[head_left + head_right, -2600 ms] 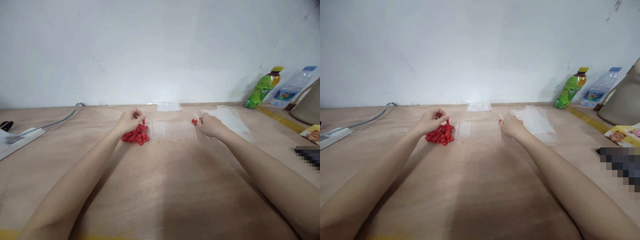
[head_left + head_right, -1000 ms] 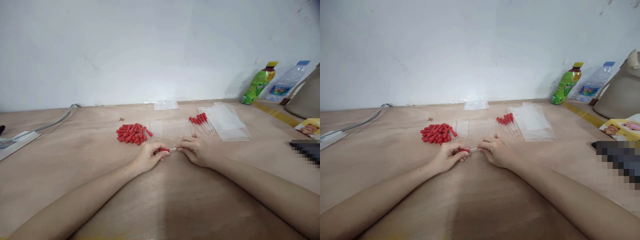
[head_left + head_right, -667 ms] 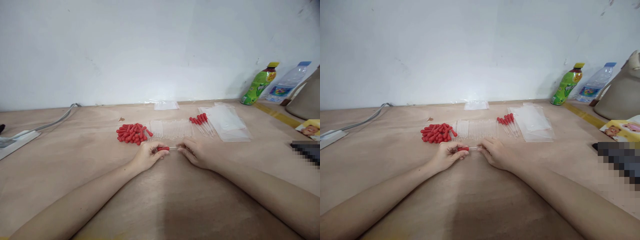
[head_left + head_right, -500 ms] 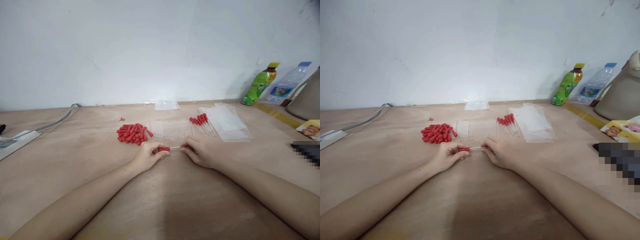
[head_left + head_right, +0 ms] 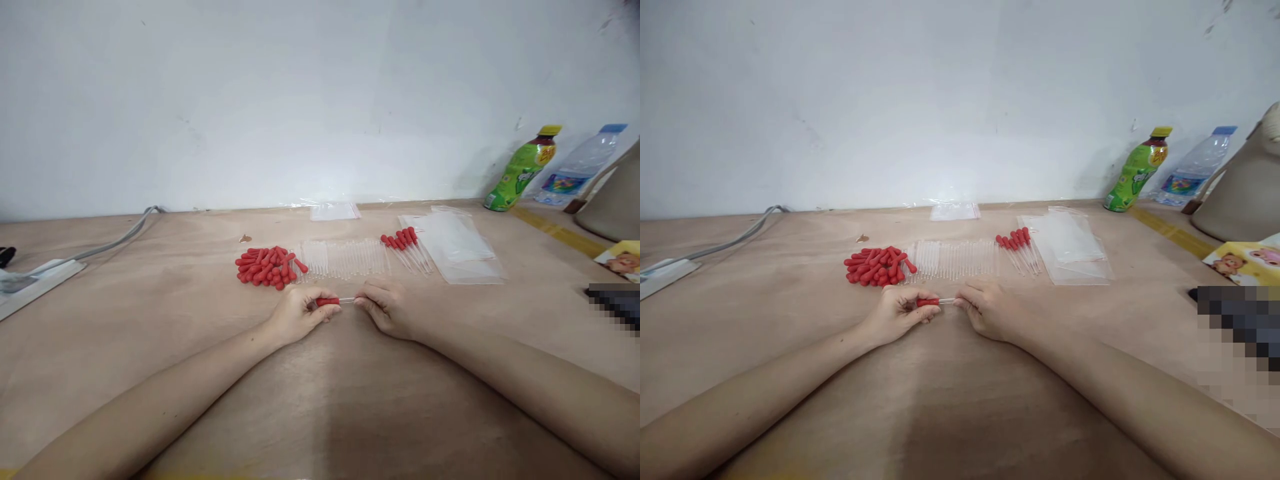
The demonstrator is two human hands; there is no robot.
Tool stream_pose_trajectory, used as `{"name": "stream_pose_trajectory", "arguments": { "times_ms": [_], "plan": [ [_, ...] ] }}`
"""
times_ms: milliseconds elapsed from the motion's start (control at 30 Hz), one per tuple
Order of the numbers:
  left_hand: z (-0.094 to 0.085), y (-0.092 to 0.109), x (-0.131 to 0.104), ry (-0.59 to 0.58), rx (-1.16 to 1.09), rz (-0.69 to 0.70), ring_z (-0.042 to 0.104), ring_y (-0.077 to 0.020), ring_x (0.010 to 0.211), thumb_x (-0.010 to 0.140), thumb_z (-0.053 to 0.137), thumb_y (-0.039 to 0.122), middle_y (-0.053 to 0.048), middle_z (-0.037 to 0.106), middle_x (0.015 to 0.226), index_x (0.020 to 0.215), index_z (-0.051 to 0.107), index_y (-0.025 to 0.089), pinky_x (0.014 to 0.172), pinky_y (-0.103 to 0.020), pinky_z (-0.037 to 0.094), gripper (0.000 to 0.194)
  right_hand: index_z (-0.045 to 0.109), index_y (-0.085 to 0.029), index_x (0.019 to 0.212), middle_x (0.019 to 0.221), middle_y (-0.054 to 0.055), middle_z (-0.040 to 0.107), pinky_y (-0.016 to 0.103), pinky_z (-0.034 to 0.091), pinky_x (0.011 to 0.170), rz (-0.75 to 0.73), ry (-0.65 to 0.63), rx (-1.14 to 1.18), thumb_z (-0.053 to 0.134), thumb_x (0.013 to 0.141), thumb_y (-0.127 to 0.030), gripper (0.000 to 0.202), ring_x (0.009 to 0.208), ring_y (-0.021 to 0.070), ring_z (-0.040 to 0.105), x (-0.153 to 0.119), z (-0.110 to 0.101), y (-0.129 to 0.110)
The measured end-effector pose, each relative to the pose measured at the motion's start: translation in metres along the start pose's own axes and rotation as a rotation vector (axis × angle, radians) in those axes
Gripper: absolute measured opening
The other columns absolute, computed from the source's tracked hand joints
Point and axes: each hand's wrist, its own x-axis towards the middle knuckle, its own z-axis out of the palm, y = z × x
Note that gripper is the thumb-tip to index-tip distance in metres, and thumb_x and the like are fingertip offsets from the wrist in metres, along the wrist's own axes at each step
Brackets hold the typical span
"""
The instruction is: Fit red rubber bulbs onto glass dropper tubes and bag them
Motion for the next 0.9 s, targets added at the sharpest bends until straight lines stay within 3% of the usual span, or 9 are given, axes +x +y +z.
{"name": "stream_pose_trajectory", "arguments": {
  "times_ms": [267,467,567,700,800,900],
  "plan": [
    [-0.002,0.000,0.002,-0.014,0.080,0.056,0.059,-0.0114,0.051,0.077,0.058,0.031,-0.003,0.065,0.062,0.084,0.065,0.015,0.049,-0.021,0.046,0.019,0.057,-0.015,0.075,0.064,0.004,0.057,0.023,0.033,0.054,0.014,-0.062,-0.052,0.037,0.088,-0.021,0.025,0.057,0.0119,0.047,0.005,0.002,-0.001],
    [-0.003,-0.001,0.004,0.050,0.071,0.032,0.059,-0.0125,0.059,0.074,0.061,0.030,-0.005,0.067,0.075,0.085,0.066,0.015,0.054,-0.022,0.048,0.019,0.057,-0.015,0.075,0.070,0.004,0.057,0.024,0.036,0.060,0.061,-0.148,-0.112,0.038,0.089,-0.023,0.025,0.065,0.0129,0.049,0.010,-0.003,-0.007],
    [-0.004,-0.003,0.005,0.069,0.060,0.008,0.056,-0.0103,0.058,0.073,0.062,0.030,-0.005,0.064,0.080,0.099,0.061,0.016,0.055,-0.022,0.048,0.030,0.058,-0.015,0.074,0.076,0.006,0.057,0.026,0.037,0.065,0.090,-0.168,-0.156,0.040,0.086,-0.020,0.022,0.070,0.0140,0.051,0.014,-0.014,-0.008],
    [-0.004,-0.007,0.006,0.047,-0.033,-0.037,0.054,-0.0088,0.059,0.074,0.061,0.029,-0.004,0.059,0.083,0.111,0.052,0.015,0.056,-0.022,0.048,0.041,0.059,-0.015,0.066,0.068,0.005,0.058,0.025,0.036,0.059,0.379,-0.090,-0.190,0.044,0.082,-0.021,0.023,0.062,0.0139,0.051,0.023,-0.047,0.015],
    [-0.005,-0.007,0.006,-0.002,-0.009,-0.045,0.053,-0.0092,0.060,0.075,0.059,0.029,-0.003,0.058,0.077,0.102,0.057,0.014,0.055,-0.021,0.047,0.031,0.057,-0.017,0.057,0.054,0.002,0.055,0.025,0.033,0.052,0.745,-0.002,-0.253,0.047,0.079,-0.032,0.028,0.052,0.0136,0.048,0.029,-0.072,0.046],
    [-0.006,-0.004,0.006,-0.024,0.044,-0.031,0.052,-0.0094,0.059,0.075,0.059,0.030,-0.004,0.058,0.076,0.093,0.061,0.014,0.054,-0.021,0.046,0.024,0.053,-0.018,0.050,0.049,0.002,0.052,0.026,0.032,0.051,0.901,0.000,-0.298,0.050,0.074,-0.035,0.030,0.052,0.0146,0.049,0.028,-0.078,0.069]
  ]
}}
